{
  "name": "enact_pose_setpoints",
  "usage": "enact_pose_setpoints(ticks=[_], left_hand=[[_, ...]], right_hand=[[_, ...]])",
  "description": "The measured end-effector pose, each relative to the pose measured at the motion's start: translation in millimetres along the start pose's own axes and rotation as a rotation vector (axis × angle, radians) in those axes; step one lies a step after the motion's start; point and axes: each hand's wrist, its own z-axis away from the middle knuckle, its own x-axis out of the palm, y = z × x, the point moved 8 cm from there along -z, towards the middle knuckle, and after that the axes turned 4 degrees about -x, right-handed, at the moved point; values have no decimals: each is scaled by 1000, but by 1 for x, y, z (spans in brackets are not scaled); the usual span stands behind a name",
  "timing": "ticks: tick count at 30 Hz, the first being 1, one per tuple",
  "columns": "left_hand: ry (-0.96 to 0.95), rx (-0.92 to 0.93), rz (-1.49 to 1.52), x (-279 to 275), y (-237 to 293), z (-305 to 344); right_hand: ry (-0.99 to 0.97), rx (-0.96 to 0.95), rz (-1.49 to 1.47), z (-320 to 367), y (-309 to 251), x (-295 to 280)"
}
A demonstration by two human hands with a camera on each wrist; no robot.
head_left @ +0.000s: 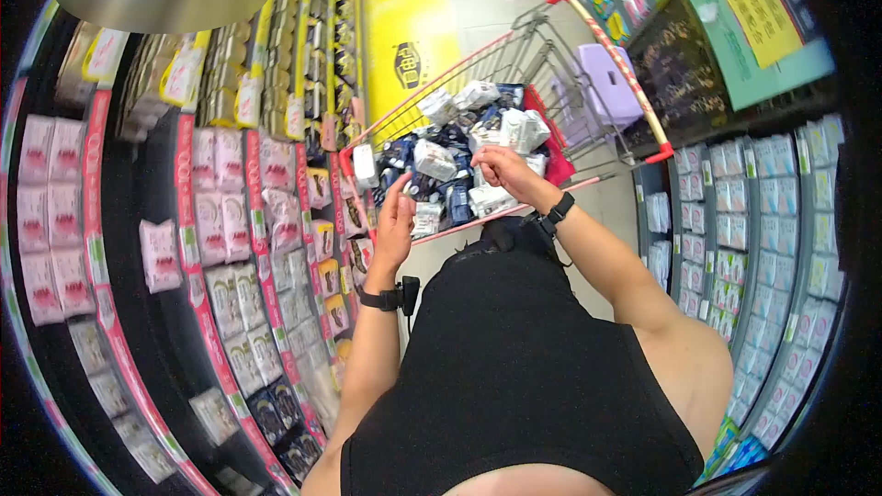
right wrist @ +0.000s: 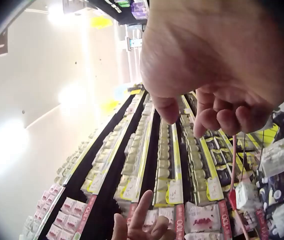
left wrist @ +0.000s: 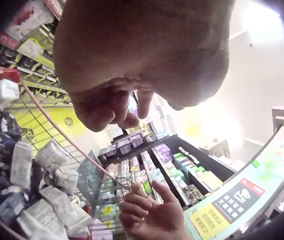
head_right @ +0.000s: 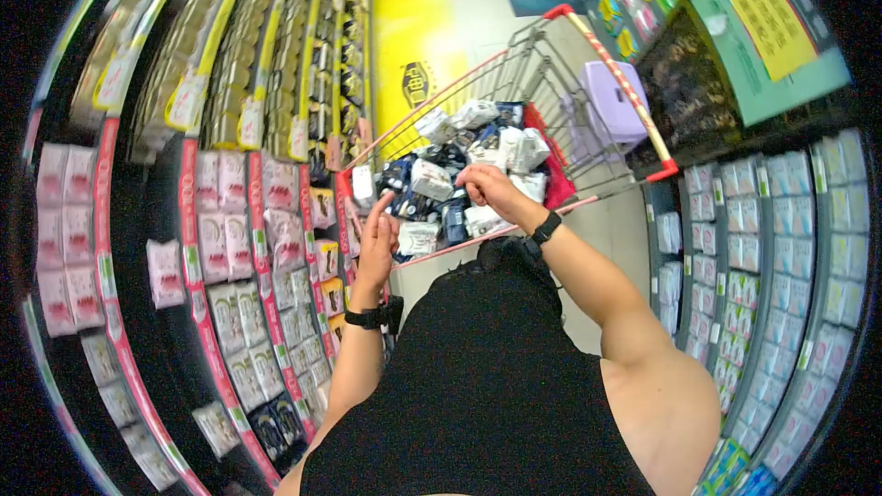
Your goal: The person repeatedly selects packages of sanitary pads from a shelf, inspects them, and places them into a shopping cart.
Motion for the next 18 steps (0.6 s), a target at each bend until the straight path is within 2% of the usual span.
enact_pose_setpoints(ticks=[2, 6, 7, 9, 11, 13, 14, 15, 17, 18], left_hand=[[96, -3, -8, -27, -9, 31], [318, -22, -95, -97, -39, 114], [360, -46, -47, -109, -42, 137], [439, -95, 57, -130, -51, 182], [528, -105, 95, -159, -69, 222], [644, -77, -9, -176, -64, 265], [689, -63, -64, -184, -62, 285], [728, -69, -51, -191, -69, 301], [796, -90, -25, -200, -84, 332], [819, -89, 4, -203, -93, 345]], right_hand=[[-65, 30, 39, -8, 15, 28], [-320, 52, 184, -31, 45, 119], [-340, 145, 151, -29, 44, 151], [-550, 138, 179, -29, 33, 223], [-760, 70, 309, -19, 7, 312], [-998, -71, 367, 3, -24, 402], [-1119, -24, 331, 15, -34, 439], [-1221, -117, 375, 27, -46, 477], [-1329, -198, 376, 53, -68, 550], [-1393, -311, 393, 64, -76, 586]])
